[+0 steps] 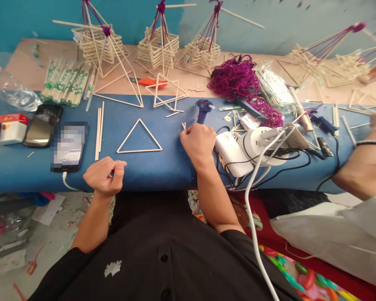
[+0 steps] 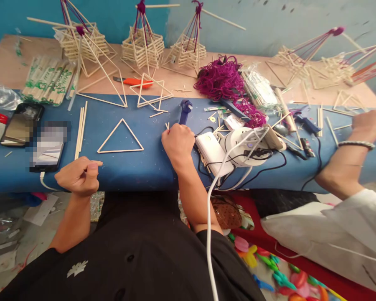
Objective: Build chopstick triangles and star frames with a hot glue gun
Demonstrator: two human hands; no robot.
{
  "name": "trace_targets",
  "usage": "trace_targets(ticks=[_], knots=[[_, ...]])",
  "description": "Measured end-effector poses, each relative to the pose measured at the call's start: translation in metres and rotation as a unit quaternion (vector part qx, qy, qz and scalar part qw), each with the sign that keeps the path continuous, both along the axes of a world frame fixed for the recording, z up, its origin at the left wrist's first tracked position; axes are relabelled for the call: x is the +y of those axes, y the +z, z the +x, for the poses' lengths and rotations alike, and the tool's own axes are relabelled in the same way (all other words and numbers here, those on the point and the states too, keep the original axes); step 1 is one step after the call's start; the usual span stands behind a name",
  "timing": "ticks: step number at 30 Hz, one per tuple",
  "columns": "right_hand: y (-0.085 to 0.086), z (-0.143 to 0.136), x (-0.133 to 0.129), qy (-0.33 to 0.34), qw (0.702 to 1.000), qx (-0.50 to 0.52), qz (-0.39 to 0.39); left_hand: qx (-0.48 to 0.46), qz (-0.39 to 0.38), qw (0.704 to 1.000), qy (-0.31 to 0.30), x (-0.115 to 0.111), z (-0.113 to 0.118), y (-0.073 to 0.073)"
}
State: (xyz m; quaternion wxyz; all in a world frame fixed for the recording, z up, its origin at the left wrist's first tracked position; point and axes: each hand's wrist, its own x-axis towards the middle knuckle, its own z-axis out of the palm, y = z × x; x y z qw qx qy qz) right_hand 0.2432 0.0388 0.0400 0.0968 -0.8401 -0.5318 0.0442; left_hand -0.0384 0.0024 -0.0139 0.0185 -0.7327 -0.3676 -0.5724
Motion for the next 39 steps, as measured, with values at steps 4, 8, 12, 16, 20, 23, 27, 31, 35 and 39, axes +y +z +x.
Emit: trace_targets(ticks=[4, 8, 12, 16, 20, 23, 27, 31, 35, 39], knots=[[0.002, -0.003, 0.002, 0.003, 1.000, -0.006, -0.026, 0.012, -0.010, 1.000, -0.001, 0.001, -0.002, 0.005], [0.006, -0.003, 0.005, 0.006, 0.999, -0.009, -0.041, 0.040, -0.035, 0.998, -0.016, 0.002, 0.001, 0.010], [0.003, -0.003, 0.004, 0.012, 0.999, -0.015, -0.051, 0.063, -0.064, 0.996, -0.004, 0.000, 0.003, 0.015], [-0.010, -0.004, -0.004, 0.013, 0.999, -0.023, 0.030, 0.083, -0.156, 0.982, 0.069, -0.003, -0.003, 0.034], [-0.027, 0.001, -0.010, 0.013, 0.993, -0.013, 0.119, 0.132, -0.298, 0.924, 0.198, 0.008, -0.017, 0.061], [-0.037, 0.004, -0.014, 0.017, 0.987, -0.001, 0.158, 0.213, -0.366, 0.862, 0.279, 0.025, -0.021, 0.074], [-0.043, 0.006, -0.019, 0.020, 0.983, 0.013, 0.180, 0.305, -0.459, 0.771, 0.320, 0.044, -0.014, 0.080], [-0.045, 0.008, -0.020, 0.018, 0.983, 0.011, 0.182, 0.363, -0.491, 0.720, 0.330, 0.054, -0.002, 0.087], [-0.046, 0.010, -0.021, 0.033, 0.979, 0.023, 0.200, 0.394, -0.497, 0.690, 0.349, 0.062, 0.006, 0.091], [-0.045, 0.009, -0.022, 0.062, 0.967, 0.037, 0.246, 0.396, -0.474, 0.703, 0.353, 0.070, 0.007, 0.086]])
